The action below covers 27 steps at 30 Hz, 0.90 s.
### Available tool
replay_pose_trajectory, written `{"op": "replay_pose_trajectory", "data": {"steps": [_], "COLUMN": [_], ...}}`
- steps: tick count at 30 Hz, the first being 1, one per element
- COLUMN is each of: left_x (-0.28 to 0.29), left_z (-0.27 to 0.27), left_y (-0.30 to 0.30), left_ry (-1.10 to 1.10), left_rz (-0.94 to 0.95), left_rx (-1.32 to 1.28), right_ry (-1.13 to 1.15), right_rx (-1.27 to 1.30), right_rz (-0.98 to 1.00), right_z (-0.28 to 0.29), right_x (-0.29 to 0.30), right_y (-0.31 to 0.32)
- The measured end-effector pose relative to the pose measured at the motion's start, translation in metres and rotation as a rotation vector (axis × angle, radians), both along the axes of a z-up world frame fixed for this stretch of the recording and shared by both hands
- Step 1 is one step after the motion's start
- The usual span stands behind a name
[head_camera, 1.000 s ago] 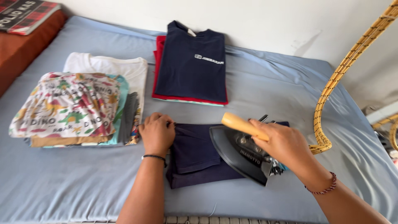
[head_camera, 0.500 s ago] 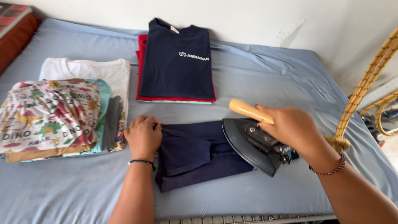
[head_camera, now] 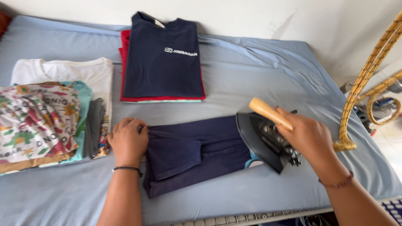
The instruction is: The person irons a dark blue t-shirt on a padded ironing board. They smooth the fabric, use a steam iron to press the garment, and fold it neatly. The person then places the finished shirt onto a stack of other folded clothes.
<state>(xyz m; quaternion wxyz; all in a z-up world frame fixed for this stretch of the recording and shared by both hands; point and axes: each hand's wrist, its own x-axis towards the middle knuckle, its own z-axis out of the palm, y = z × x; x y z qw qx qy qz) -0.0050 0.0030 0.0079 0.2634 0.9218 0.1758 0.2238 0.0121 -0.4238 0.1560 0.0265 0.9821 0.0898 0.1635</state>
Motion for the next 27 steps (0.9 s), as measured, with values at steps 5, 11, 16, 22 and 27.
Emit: {"op": "replay_pose_trajectory", "data": {"steps": [5, 11, 16, 22, 27], "left_x": [-0.002, -0.001, -0.002, -0.001, -0.001], "left_z": [-0.001, 0.001, 0.002, -0.001, -0.003], "left_y": [0.0, 0.001, 0.002, 0.003, 0.002], "left_ry": [-0.012, 0.02, 0.006, 0.012, 0.025], "left_rz": [-0.01, -0.006, -0.016, -0.022, -0.011], "left_rx": [-0.019, -0.017, -0.013, 0.0, 0.002], "right_ry": [0.005, -0.05, -0.075, -0.557, -0.161], "right_rx": [0.021, 0.031, -0.09, -0.437, -0.161], "right_rz": [-0.099, -0.186, -0.302, -0.166, -0.056], "right_z": [-0.006, -0.018, -0.019, -0.028, -0.087], "right_x": [0.014, 0.017, 0.028, 0.025, 0.01], "right_y": [-0.031, -0.08, -0.11, -0.1, -0.053]}}
